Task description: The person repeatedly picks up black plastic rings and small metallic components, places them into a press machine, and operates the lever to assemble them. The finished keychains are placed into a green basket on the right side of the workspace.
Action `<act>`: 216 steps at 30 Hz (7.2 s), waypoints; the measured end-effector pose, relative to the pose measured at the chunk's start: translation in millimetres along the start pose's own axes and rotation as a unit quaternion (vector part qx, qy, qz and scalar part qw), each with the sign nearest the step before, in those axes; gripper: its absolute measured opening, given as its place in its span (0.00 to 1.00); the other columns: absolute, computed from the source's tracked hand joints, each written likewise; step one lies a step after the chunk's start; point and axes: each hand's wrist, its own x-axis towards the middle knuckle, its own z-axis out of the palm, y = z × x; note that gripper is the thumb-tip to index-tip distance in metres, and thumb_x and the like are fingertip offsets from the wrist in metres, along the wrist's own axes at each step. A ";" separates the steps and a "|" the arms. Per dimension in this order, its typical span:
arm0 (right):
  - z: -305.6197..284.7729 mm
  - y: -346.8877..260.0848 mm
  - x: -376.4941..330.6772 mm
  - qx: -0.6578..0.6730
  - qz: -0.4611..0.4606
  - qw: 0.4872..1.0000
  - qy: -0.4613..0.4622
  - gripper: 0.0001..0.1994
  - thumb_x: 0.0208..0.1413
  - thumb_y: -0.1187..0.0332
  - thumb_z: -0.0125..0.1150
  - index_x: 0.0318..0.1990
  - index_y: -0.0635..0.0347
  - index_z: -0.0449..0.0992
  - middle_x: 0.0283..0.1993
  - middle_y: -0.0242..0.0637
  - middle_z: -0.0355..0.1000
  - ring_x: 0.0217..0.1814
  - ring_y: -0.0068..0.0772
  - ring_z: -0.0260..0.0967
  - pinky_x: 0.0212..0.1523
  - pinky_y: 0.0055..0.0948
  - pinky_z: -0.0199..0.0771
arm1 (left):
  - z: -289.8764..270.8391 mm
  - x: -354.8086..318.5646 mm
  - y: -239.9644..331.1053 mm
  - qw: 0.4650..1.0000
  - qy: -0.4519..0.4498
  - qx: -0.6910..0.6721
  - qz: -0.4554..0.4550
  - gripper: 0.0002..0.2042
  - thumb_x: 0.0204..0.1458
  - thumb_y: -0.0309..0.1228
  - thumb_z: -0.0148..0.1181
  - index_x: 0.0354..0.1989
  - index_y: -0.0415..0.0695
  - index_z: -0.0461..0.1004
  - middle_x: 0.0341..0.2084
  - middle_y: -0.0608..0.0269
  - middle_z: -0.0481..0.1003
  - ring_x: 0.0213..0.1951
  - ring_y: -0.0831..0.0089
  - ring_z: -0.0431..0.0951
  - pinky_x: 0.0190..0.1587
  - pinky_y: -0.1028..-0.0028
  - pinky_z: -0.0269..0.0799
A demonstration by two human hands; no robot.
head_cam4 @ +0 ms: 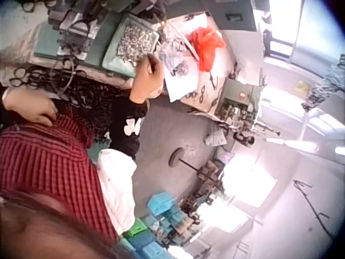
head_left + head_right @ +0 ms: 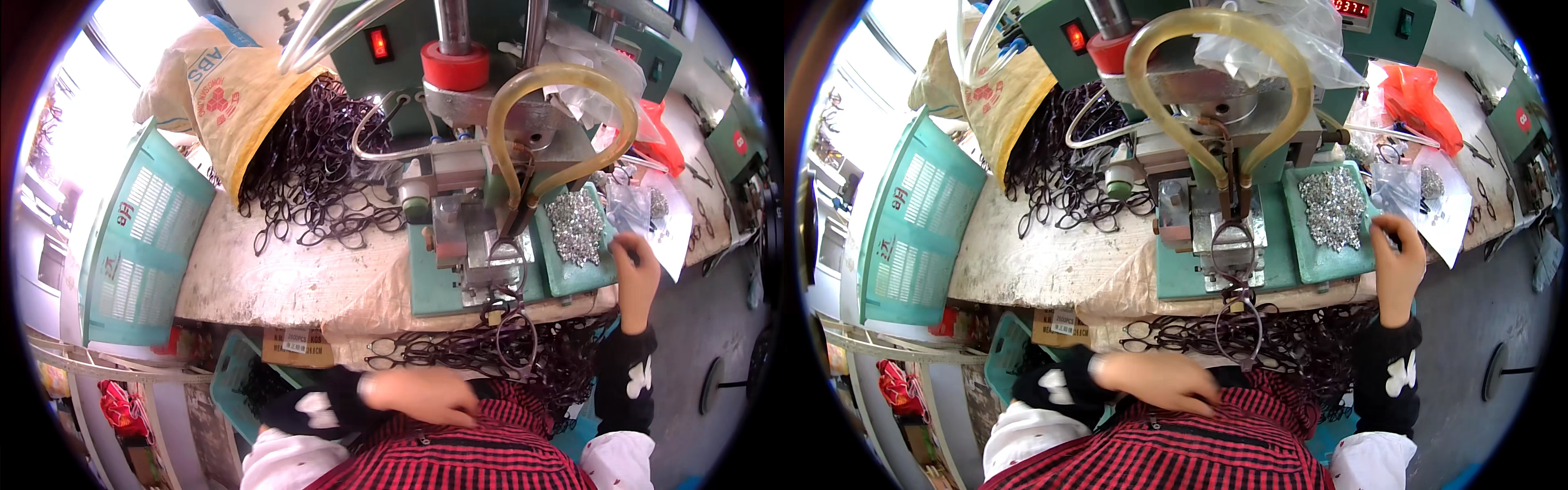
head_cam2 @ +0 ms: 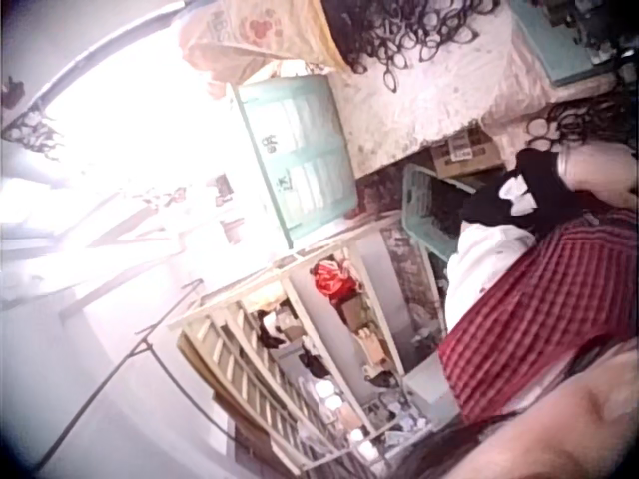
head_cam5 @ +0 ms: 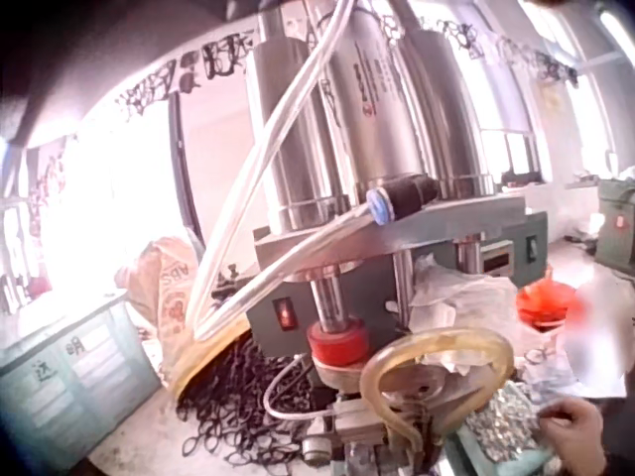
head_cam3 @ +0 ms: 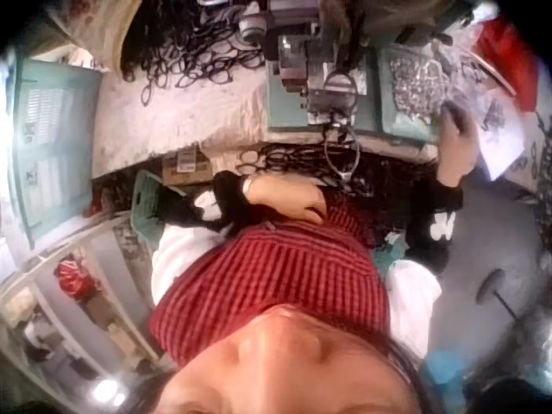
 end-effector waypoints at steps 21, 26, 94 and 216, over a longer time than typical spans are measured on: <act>90.0 -126.6 -29.2 0.394 0.053 0.909 -0.125 0.23 0.53 0.78 0.67 0.57 0.68 0.71 0.40 0.34 0.79 0.44 0.21 0.74 0.51 0.23 0.71 | -174.5 -142.6 -104.0 0.744 0.240 0.426 -0.455 0.10 0.48 0.35 0.63 0.36 0.47 0.83 0.30 0.54 0.82 0.36 0.52 0.83 0.39 0.55 0.78; 93.1 -151.6 -35.8 0.489 0.124 0.850 -0.149 0.25 0.53 0.79 0.67 0.59 0.68 0.69 0.41 0.33 0.80 0.45 0.20 0.74 0.51 0.21 0.70 | -151.8 -157.8 -85.5 0.793 0.439 0.048 -0.419 0.10 0.56 0.34 0.63 0.35 0.39 0.82 0.23 0.59 0.79 0.25 0.70 0.80 0.29 0.70 0.73; 92.2 -120.9 -33.3 0.374 0.049 0.921 -0.102 0.24 0.53 0.79 0.68 0.58 0.68 0.69 0.39 0.34 0.79 0.46 0.21 0.73 0.53 0.24 0.69 | -75.5 -54.7 -22.1 0.488 0.862 -0.077 0.111 0.11 0.66 0.26 0.52 0.53 0.39 0.73 0.31 0.68 0.68 0.30 0.80 0.65 0.30 0.78 0.61; 90.3 -28.1 -6.1 0.249 0.055 0.967 0.014 0.06 0.59 0.78 0.65 0.43 0.65 0.81 0.38 0.28 0.78 0.38 0.16 0.71 0.39 0.17 0.68 | -98.8 -116.7 -140.7 0.486 0.735 0.390 -0.268 0.07 0.41 0.20 0.66 0.31 0.43 0.81 0.37 0.56 0.78 0.42 0.52 0.73 0.47 0.60 0.70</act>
